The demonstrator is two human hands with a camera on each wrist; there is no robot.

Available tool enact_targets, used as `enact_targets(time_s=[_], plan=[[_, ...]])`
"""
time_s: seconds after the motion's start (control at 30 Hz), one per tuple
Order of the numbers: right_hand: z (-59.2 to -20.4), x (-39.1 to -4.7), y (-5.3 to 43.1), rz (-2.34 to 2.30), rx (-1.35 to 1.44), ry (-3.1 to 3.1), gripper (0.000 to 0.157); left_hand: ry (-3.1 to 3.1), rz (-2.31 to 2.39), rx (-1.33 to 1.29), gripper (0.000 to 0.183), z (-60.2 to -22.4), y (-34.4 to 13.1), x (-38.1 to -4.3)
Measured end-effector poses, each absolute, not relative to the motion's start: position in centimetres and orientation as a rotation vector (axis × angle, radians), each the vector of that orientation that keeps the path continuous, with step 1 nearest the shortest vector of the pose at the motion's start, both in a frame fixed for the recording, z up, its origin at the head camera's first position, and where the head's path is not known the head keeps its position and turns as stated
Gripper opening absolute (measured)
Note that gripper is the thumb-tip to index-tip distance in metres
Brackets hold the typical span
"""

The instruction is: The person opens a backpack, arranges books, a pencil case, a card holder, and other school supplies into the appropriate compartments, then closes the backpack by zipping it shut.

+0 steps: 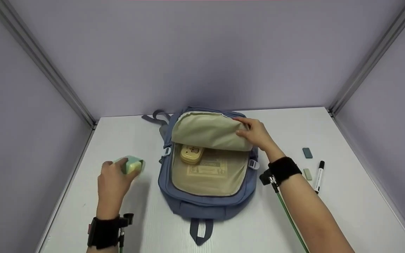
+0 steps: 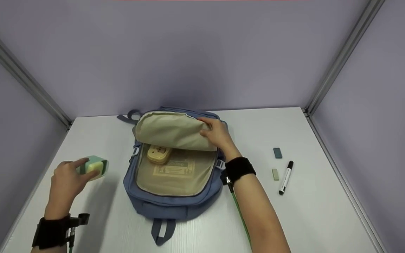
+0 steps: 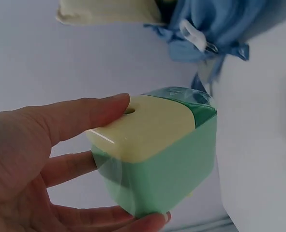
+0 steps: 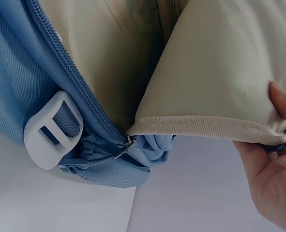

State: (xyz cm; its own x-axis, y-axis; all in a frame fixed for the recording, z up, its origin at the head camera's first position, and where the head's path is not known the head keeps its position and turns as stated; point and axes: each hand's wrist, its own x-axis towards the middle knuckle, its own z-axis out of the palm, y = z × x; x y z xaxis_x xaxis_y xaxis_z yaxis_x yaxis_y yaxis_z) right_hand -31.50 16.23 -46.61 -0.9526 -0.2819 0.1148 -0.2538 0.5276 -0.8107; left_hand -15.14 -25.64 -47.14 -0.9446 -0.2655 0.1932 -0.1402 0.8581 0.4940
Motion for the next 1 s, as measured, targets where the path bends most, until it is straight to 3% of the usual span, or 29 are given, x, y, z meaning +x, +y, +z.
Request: enact_targets(time_s=[0.43,0.8,1.0], plan=[[-46.9,-31.6,16.6,-1.438,-0.506,2.738,0.048,-2.512,-0.832,-0.185,0.049,-46.4,-16.1,-13.4],[-47.0,-31.3,16.5,-1.470,-0.516,2.718,0.048,-2.412,-0.924,-0.502,0.052,-50.4,-9.4,-14.6],[-47.2,-31.2,16.7,-1.480,-0.521,2.707,0.048,-2.437,-1.002,-0.518,0.052,-52.7,-6.9,-16.2]])
